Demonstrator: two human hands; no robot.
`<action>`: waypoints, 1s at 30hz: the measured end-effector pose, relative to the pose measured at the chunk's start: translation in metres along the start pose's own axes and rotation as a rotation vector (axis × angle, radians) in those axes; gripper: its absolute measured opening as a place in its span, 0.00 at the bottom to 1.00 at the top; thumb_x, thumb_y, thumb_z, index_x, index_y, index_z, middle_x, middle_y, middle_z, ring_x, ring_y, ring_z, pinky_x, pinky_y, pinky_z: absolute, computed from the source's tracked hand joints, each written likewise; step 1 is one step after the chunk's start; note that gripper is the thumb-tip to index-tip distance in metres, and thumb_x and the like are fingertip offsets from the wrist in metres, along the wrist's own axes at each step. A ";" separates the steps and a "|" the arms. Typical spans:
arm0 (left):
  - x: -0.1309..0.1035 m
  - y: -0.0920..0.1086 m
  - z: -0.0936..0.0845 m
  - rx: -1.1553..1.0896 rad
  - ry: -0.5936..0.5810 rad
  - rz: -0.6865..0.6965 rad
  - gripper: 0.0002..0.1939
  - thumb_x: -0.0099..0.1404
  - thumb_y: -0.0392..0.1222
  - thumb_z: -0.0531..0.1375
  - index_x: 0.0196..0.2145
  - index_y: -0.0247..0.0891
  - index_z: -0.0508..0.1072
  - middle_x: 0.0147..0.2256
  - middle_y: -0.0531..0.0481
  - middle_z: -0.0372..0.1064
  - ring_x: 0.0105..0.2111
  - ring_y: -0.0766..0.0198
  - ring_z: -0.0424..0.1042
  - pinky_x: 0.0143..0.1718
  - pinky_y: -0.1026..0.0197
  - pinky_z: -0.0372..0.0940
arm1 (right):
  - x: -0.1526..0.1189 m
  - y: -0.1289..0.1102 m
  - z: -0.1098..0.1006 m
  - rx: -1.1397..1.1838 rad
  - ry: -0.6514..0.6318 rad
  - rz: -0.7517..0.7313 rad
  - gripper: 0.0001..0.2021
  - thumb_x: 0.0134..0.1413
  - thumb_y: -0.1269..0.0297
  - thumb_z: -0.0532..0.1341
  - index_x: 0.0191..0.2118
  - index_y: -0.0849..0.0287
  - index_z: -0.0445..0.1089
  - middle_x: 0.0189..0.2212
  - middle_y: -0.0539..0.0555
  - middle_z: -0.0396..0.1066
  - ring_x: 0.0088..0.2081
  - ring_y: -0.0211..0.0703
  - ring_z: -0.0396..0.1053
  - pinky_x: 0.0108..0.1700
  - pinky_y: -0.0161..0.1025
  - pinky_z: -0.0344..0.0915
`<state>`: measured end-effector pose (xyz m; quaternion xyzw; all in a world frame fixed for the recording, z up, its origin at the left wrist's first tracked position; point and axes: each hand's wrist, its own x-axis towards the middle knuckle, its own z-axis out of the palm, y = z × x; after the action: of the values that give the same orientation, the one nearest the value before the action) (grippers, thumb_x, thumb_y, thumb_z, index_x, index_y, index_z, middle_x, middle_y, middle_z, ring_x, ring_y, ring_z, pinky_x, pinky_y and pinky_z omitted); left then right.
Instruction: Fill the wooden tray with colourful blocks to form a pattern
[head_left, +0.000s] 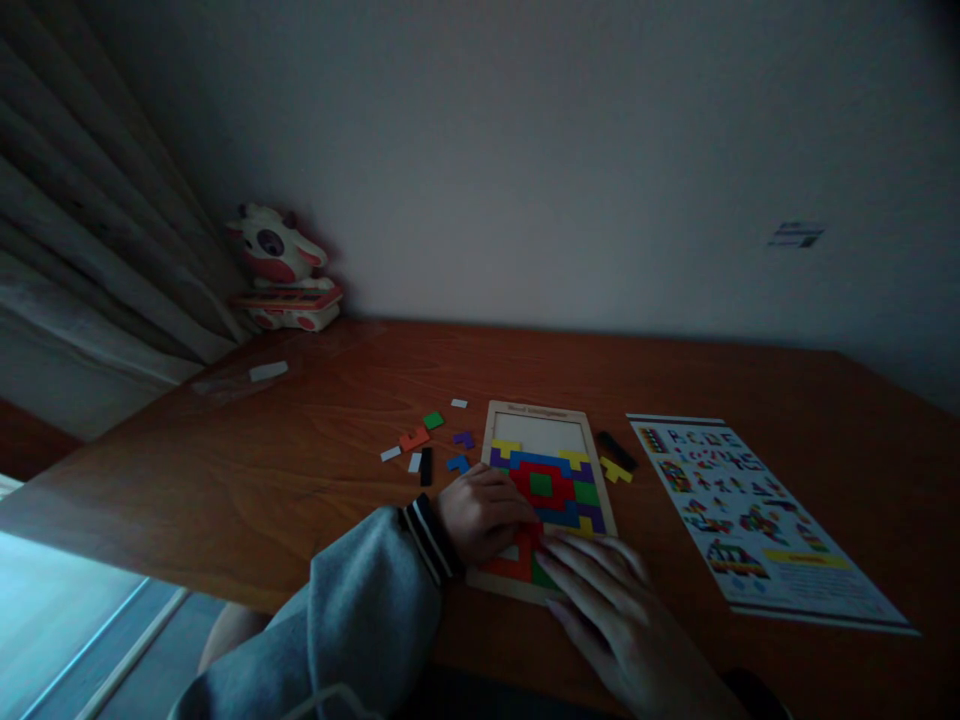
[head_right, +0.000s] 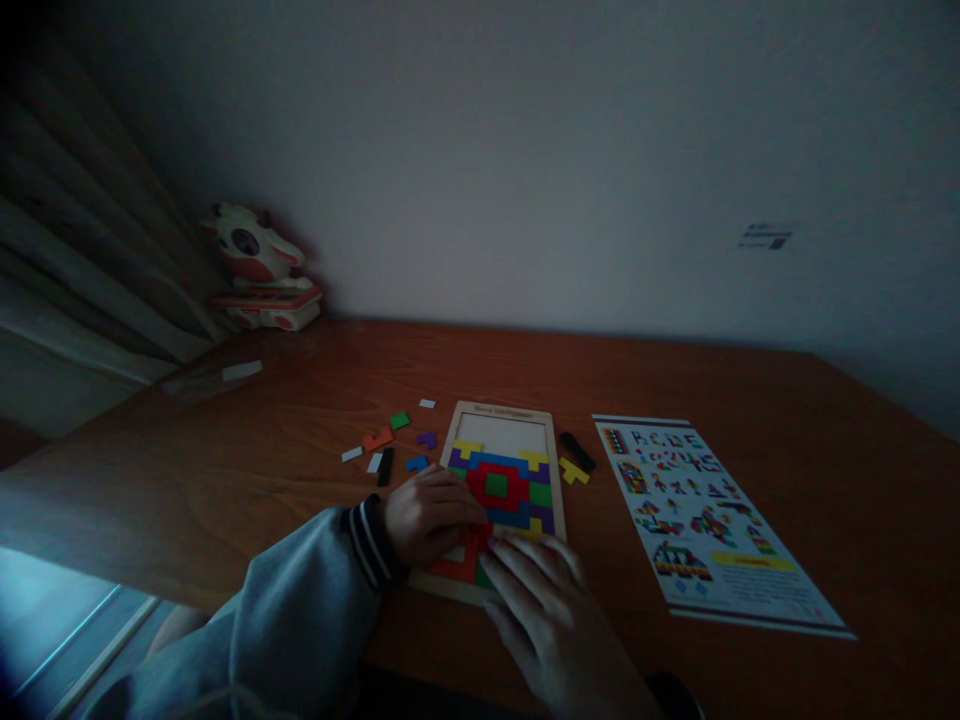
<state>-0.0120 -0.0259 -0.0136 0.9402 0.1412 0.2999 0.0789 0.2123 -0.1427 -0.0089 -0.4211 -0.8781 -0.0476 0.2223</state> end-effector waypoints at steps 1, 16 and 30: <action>0.000 0.000 -0.001 0.012 0.014 -0.002 0.13 0.65 0.35 0.54 0.46 0.44 0.72 0.42 0.53 0.78 0.40 0.58 0.73 0.42 0.53 0.65 | -0.001 0.001 0.001 0.001 0.007 -0.001 0.22 0.62 0.62 0.60 0.61 0.52 0.65 0.56 0.54 0.72 0.54 0.47 0.71 0.53 0.46 0.68; -0.106 -0.058 -0.094 0.423 0.030 -0.298 0.13 0.70 0.44 0.58 0.49 0.43 0.76 0.43 0.47 0.78 0.44 0.58 0.76 0.44 0.55 0.72 | -0.011 0.006 0.011 0.063 0.159 0.067 0.21 0.59 0.61 0.62 0.58 0.49 0.67 0.52 0.53 0.73 0.49 0.49 0.73 0.47 0.44 0.72; -0.099 -0.051 -0.092 0.386 0.101 -0.183 0.12 0.71 0.41 0.57 0.49 0.41 0.75 0.34 0.48 0.79 0.30 0.61 0.78 0.35 0.58 0.76 | -0.009 0.000 -0.003 0.190 0.302 0.119 0.14 0.60 0.67 0.61 0.52 0.51 0.70 0.45 0.53 0.76 0.46 0.45 0.74 0.46 0.40 0.73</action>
<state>-0.1540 -0.0021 -0.0052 0.9049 0.2846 0.3053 -0.0830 0.2184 -0.1497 -0.0096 -0.4373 -0.8088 -0.0141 0.3928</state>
